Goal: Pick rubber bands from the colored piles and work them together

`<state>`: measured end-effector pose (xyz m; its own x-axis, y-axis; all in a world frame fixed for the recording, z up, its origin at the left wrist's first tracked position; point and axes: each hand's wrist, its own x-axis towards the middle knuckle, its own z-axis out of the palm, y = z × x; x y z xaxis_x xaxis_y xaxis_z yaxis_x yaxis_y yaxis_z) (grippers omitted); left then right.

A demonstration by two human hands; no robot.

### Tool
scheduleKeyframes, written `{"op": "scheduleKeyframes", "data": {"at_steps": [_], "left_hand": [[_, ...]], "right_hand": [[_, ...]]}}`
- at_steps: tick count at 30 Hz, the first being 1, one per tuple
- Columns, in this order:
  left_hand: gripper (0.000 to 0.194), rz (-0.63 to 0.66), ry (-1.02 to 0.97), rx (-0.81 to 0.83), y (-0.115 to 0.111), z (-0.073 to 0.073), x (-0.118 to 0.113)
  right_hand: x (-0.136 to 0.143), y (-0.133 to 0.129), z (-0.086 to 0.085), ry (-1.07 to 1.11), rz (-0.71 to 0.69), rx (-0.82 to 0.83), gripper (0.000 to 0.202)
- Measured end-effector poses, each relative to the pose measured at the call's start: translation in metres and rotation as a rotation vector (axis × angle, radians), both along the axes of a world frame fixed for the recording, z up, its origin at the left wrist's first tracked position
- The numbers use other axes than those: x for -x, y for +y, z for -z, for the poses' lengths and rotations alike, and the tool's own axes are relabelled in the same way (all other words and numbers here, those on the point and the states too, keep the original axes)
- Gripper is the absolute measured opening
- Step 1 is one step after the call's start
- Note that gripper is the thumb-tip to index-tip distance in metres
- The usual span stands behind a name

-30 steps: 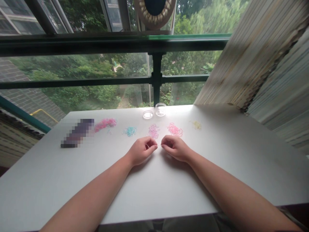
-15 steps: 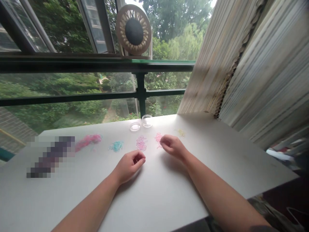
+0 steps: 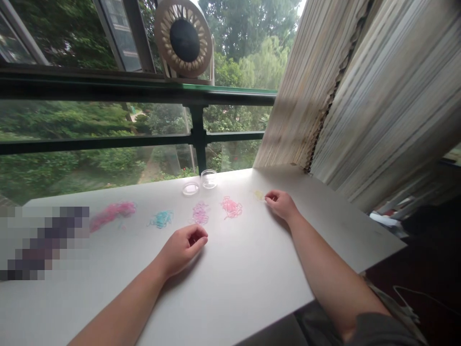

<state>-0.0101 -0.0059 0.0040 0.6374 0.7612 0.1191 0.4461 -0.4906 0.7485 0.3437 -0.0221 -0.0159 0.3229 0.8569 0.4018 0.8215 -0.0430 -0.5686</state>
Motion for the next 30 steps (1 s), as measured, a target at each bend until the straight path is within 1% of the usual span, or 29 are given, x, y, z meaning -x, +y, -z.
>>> {"op": "scheduleKeyframes", "data": {"at_steps": [5,13,20,30], "left_hand": [[0.020,-0.009,0.011,-0.025,-0.0005,-0.0004,-0.0002],[0.020,-0.006,0.039,-0.009,0.0008,0.0006,0.0007],[0.021,-0.005,0.012,-0.009,0.0005,0.0001,0.0008],[0.021,0.002,0.010,-0.009,0.0006,0.0003,0.0006]], "right_hand": [[0.0026,0.0031,0.0004,-0.041,-0.014,0.025,0.014],[0.0025,0.0049,-0.0011,-0.101,0.010,-0.009,0.015],[0.0057,0.0046,-0.0004,-0.165,-0.028,0.024,0.013],[0.0043,0.0038,0.0016,-0.142,-0.039,0.044,0.013]]}}
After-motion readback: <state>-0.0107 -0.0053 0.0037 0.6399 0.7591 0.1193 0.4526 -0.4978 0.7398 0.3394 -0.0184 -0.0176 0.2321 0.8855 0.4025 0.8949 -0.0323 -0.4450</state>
